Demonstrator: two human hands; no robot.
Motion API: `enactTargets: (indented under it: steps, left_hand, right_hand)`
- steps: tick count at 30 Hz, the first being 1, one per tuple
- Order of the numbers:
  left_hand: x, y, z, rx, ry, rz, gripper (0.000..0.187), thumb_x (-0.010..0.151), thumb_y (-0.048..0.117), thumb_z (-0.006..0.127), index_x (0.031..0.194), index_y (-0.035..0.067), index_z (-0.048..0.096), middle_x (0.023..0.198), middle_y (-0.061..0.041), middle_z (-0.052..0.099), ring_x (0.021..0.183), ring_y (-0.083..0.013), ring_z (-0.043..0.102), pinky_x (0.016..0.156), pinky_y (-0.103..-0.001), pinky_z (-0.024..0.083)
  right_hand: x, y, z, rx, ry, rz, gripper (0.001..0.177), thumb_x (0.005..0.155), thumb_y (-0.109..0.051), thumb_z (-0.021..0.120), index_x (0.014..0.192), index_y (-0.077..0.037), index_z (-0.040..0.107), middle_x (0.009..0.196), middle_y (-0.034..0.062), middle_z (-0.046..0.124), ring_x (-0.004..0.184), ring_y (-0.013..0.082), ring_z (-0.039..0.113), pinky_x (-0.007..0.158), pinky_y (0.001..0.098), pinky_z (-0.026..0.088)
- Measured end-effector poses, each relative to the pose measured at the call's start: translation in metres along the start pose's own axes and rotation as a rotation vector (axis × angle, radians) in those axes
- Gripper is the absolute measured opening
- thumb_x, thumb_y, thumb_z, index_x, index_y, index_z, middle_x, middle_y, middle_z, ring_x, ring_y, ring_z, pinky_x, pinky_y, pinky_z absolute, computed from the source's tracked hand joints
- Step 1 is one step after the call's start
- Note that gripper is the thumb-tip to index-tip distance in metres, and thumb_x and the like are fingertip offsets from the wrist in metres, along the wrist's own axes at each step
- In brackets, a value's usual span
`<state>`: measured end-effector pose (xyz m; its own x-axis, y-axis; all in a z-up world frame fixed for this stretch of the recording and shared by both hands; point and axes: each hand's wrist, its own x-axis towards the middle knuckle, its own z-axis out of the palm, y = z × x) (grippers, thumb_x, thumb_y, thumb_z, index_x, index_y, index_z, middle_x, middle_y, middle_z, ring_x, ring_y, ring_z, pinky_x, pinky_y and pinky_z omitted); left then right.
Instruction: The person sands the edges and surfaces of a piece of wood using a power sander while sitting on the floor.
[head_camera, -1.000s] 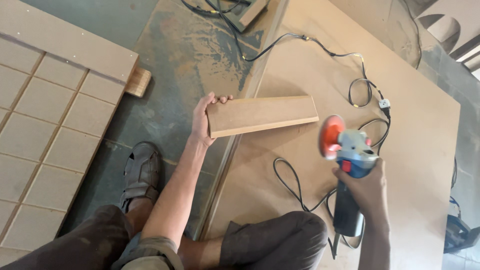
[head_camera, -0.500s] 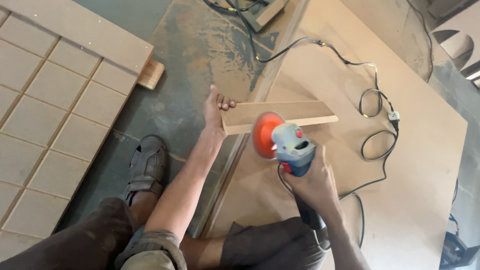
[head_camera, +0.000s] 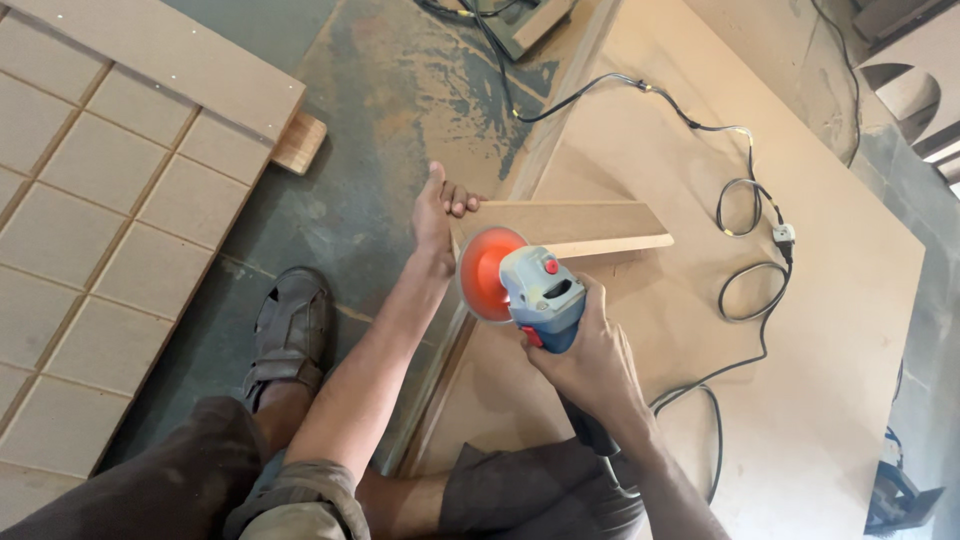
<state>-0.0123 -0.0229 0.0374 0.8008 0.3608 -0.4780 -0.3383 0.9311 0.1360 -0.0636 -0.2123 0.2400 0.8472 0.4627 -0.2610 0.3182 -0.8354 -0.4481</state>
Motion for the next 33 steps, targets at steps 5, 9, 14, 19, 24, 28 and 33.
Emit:
enactTargets:
  steps: [5, 9, 14, 19, 24, 28, 33]
  left_hand:
    - [0.001, 0.001, -0.004, 0.013, 0.024, -0.004, 0.055, 0.106, 0.041, 0.051, 0.060, 0.018, 0.034, 0.053, -0.001, 0.037, 0.059, -0.0198, 0.047, 0.081, -0.043, 0.054]
    - [0.012, 0.004, -0.015, 0.031, 0.031, -0.008, 0.054, 0.105, 0.041, 0.050, 0.059, 0.017, 0.034, 0.051, -0.002, 0.037, 0.057, -0.0205, 0.048, 0.080, -0.045, 0.056]
    - [0.013, 0.008, -0.018, 0.133, 0.018, 0.023, 0.053, 0.106, 0.037, 0.050, 0.060, 0.018, 0.034, 0.052, -0.002, 0.038, 0.059, -0.0210, 0.051, 0.084, -0.048, 0.057]
    - [0.001, 0.016, -0.007, 0.179, 0.063, -0.012, 0.052, 0.107, 0.036, 0.048, 0.060, 0.018, 0.033, 0.052, -0.001, 0.037, 0.060, -0.0202, 0.051, 0.085, -0.049, 0.058]
    - [-0.003, 0.022, -0.001, 0.090, 0.022, -0.054, 0.054, 0.109, 0.034, 0.049, 0.060, 0.018, 0.033, 0.052, -0.002, 0.037, 0.061, -0.0207, 0.050, 0.085, -0.046, 0.055]
    - [-0.004, 0.024, 0.004, 0.127, 0.030, -0.038, 0.054, 0.109, 0.033, 0.049, 0.060, 0.018, 0.033, 0.051, -0.001, 0.035, 0.060, -0.0202, 0.049, 0.088, -0.046, 0.056]
    - [-0.006, 0.027, 0.007, 0.133, 0.028, -0.048, 0.054, 0.109, 0.032, 0.049, 0.060, 0.018, 0.032, 0.051, -0.001, 0.035, 0.060, -0.0197, 0.048, 0.092, -0.045, 0.055]
  right_hand:
    - [0.004, 0.012, 0.000, -0.034, 0.014, 0.027, 0.087, 0.069, -0.028, 0.084, 0.137, -0.002, 0.037, 0.104, 0.0264, 0.072, 0.098, 0.0449, 0.071, 0.081, 0.0501, 0.056]
    - [0.009, 0.027, -0.007, -0.096, 0.024, 0.101, 0.090, 0.068, -0.030, 0.084, 0.138, -0.001, 0.035, 0.100, 0.0278, 0.072, 0.096, 0.0457, 0.071, 0.081, 0.0507, 0.055]
    - [0.017, 0.050, -0.017, -0.049, 0.065, 0.195, 0.085, 0.069, -0.032, 0.084, 0.135, -0.002, 0.039, 0.103, 0.0276, 0.072, 0.099, 0.0460, 0.070, 0.083, 0.0508, 0.054]
    - [0.034, 0.095, -0.029, -0.088, 0.116, 0.262, 0.089, 0.066, -0.032, 0.086, 0.136, -0.003, 0.040, 0.107, 0.0274, 0.071, 0.103, 0.0454, 0.068, 0.085, 0.0511, 0.053]
    - [0.049, 0.161, -0.038, -0.054, 0.164, 0.315, 0.090, 0.065, -0.033, 0.086, 0.136, -0.001, 0.041, 0.111, 0.0274, 0.070, 0.104, 0.0418, 0.070, 0.087, 0.0480, 0.055]
    - [0.066, 0.215, -0.045, -0.105, 0.201, 0.335, 0.091, 0.063, -0.033, 0.089, 0.130, 0.006, 0.042, 0.112, 0.0298, 0.068, 0.105, 0.0420, 0.069, 0.088, 0.0478, 0.055]
    - [0.090, 0.268, -0.057, -0.096, 0.252, 0.413, 0.096, 0.064, -0.036, 0.091, 0.132, 0.011, 0.042, 0.114, 0.0320, 0.066, 0.105, 0.0431, 0.069, 0.090, 0.0471, 0.055]
